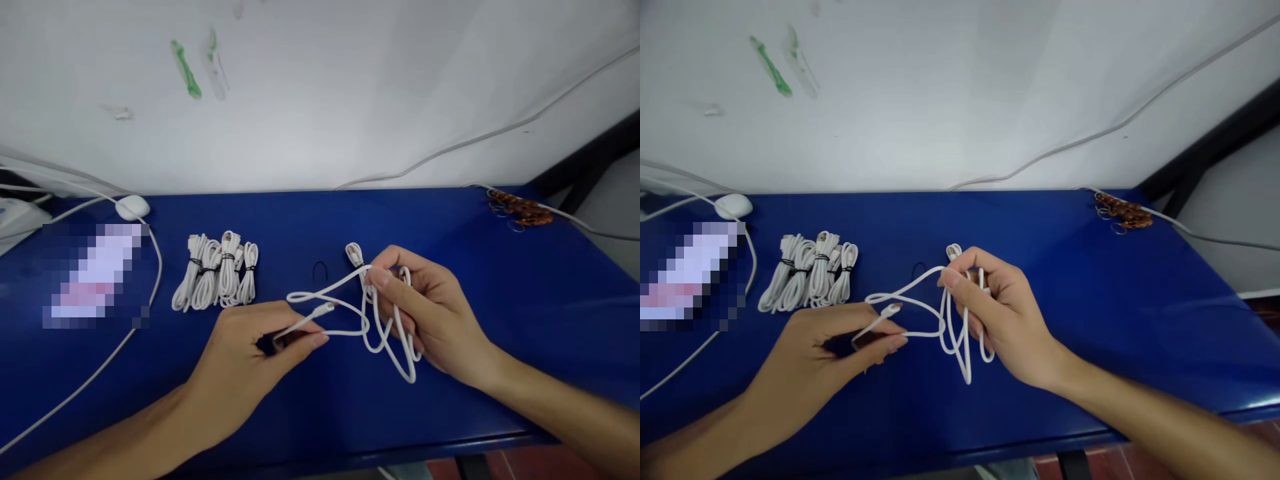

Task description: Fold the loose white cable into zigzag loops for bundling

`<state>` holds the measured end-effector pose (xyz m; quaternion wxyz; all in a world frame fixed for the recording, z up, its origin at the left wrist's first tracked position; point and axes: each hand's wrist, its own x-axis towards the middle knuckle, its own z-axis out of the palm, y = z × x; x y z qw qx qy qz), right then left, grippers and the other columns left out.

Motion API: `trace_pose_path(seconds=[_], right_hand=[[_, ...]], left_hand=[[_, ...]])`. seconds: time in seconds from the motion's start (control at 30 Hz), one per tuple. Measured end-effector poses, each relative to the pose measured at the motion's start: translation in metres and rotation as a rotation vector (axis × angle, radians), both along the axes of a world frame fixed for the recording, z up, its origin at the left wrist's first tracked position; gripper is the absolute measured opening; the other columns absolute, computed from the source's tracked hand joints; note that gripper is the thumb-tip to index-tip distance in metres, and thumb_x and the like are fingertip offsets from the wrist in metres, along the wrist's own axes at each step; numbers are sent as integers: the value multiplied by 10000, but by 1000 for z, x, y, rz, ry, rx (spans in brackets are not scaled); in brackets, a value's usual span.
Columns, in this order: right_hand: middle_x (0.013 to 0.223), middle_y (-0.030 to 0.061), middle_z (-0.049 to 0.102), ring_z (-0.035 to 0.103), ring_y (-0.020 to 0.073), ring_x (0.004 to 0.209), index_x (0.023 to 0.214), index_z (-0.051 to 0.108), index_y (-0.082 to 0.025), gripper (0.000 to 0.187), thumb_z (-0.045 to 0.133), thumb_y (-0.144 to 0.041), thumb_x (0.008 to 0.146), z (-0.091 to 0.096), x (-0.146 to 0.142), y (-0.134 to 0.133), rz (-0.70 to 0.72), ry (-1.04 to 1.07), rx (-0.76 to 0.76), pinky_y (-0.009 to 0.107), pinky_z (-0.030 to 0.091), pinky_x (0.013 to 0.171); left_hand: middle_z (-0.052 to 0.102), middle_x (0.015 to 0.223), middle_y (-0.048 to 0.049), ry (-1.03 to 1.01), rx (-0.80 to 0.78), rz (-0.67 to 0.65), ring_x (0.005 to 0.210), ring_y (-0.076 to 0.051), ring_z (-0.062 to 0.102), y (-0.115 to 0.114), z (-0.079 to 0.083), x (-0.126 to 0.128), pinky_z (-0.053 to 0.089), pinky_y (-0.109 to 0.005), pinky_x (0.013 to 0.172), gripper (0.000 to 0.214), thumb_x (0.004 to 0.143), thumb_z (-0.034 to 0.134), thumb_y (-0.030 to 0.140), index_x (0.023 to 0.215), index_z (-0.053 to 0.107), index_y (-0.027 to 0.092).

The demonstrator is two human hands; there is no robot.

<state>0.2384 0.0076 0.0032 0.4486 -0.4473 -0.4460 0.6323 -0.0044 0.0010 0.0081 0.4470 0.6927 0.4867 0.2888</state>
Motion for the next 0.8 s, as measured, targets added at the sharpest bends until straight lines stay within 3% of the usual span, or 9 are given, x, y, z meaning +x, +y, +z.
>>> trace_pose_path(seconds=[0.13, 0.27, 0.4, 0.57, 0.7, 0.8], right_hand=[[489, -118, 438, 258, 48, 361, 887, 634, -231, 320, 771, -481, 1033, 1, 3, 1, 46, 111, 7, 136, 241, 327], [481, -120, 421, 241, 38, 362, 891, 662, -223, 322, 776, -489, 1032, 3, 4, 2, 138, 120, 1, 128, 224, 341], [486, -123, 407, 217, 41, 372, 882, 650, -226, 306, 781, -458, 1032, 3, 2, 2, 111, 200, -53, 123, 225, 343], [496, -121, 372, 172, 54, 387, 881, 666, -227, 276, 769, -427, 1039, 2, 0, 7, 17, 318, -123, 140, 244, 346], [509, -121, 357, 154, 55, 396, 872, 662, -228, 275, 754, -417, 1051, -2, 0, 8, 60, 369, -157, 140, 240, 350], [489, -125, 368, 175, 50, 376, 892, 671, -234, 272, 756, -440, 1049, -3, 2, 7, 143, 327, -78, 137, 234, 346]], left_hand=[[829, 723, 0, -223, -273, 142, 629, -187, 780, 4, 1, 0, 607, -243, 592, 131, 955, 839, 349, 873, 825, 248], [870, 798, -45, -502, -496, 104, 681, -219, 837, 10, 5, -2, 669, -256, 614, 130, 971, 826, 325, 917, 801, 209], [874, 844, -72, -606, -589, 22, 670, -201, 836, 11, 9, -4, 670, -230, 602, 209, 1019, 790, 376, 986, 828, 173], [858, 841, -59, -734, -693, -72, 684, -190, 836, 8, 7, -4, 677, -237, 630, 248, 1131, 624, 353, 1072, 792, 181], [841, 807, -63, -797, -771, -78, 666, -197, 830, 8, 5, -5, 671, -264, 651, 314, 1172, 496, 290, 1045, 758, 173], [848, 801, -82, -859, -806, -68, 673, -208, 834, 12, 4, -7, 673, -277, 671, 372, 1172, 435, 230, 1034, 773, 154]])
